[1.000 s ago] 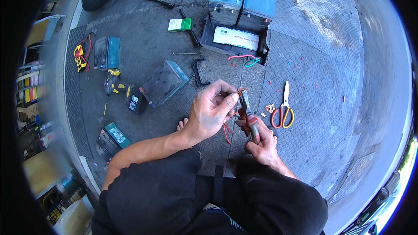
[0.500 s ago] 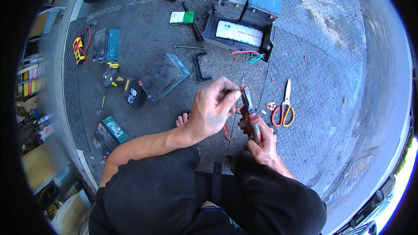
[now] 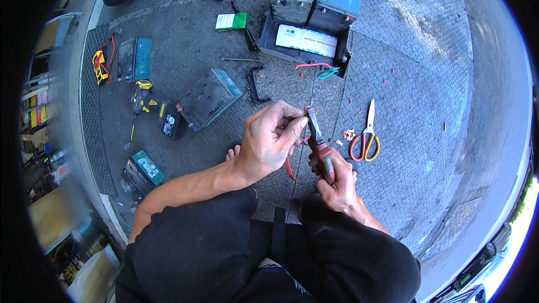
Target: The person cuts red wires to length, strips the ends, and crimps ring terminals onto them using pliers. They then connect the wires to battery terminals and tighten the connections with a power drill.
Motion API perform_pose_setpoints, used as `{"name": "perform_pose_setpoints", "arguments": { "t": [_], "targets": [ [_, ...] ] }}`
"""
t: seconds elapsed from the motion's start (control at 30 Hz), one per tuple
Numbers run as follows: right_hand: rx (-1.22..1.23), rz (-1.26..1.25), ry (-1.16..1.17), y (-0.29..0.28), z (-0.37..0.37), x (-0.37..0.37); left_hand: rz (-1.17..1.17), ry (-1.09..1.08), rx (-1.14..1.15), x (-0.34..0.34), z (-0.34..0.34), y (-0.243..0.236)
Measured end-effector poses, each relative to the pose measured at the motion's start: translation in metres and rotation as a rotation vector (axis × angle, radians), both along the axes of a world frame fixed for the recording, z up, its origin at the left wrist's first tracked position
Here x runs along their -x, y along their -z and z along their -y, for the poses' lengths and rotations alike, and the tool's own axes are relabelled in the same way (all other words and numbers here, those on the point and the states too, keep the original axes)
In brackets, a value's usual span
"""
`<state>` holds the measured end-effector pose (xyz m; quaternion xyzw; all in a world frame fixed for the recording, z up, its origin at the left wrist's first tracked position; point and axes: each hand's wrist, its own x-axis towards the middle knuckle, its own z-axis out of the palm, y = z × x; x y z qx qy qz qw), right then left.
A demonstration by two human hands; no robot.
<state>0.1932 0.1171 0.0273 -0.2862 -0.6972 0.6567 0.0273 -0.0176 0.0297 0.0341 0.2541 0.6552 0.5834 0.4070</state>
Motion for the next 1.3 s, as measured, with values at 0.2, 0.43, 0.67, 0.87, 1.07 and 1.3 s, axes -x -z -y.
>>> {"name": "perform_pose_setpoints", "arguments": {
  "t": [0.2,0.43,0.67,0.87,1.07,1.3],
  "targets": [
    [0.04,0.004,0.03,0.001,0.002,0.002,-0.105,-0.01,-0.055,0.005,-0.002,0.01],
    [0.021,0.083,-0.023,-0.002,0.0,0.0,-0.102,-0.017,-0.031,0.005,0.001,0.01],
    [-0.021,0.031,-0.038,0.001,0.0,0.001,-0.044,-0.021,0.014,0.008,0.001,0.008],
    [0.018,0.068,-0.071,0.006,-0.002,-0.003,-0.072,-0.02,-0.013,0.011,0.0,0.008],
    [0.066,-0.046,-0.023,0.01,0.002,-0.001,-0.117,-0.005,-0.043,0.009,0.0,0.01],
    [0.071,-0.061,-0.001,0.009,0.003,-0.002,-0.276,0.039,-0.08,0.012,0.001,0.014]
  ]
}}
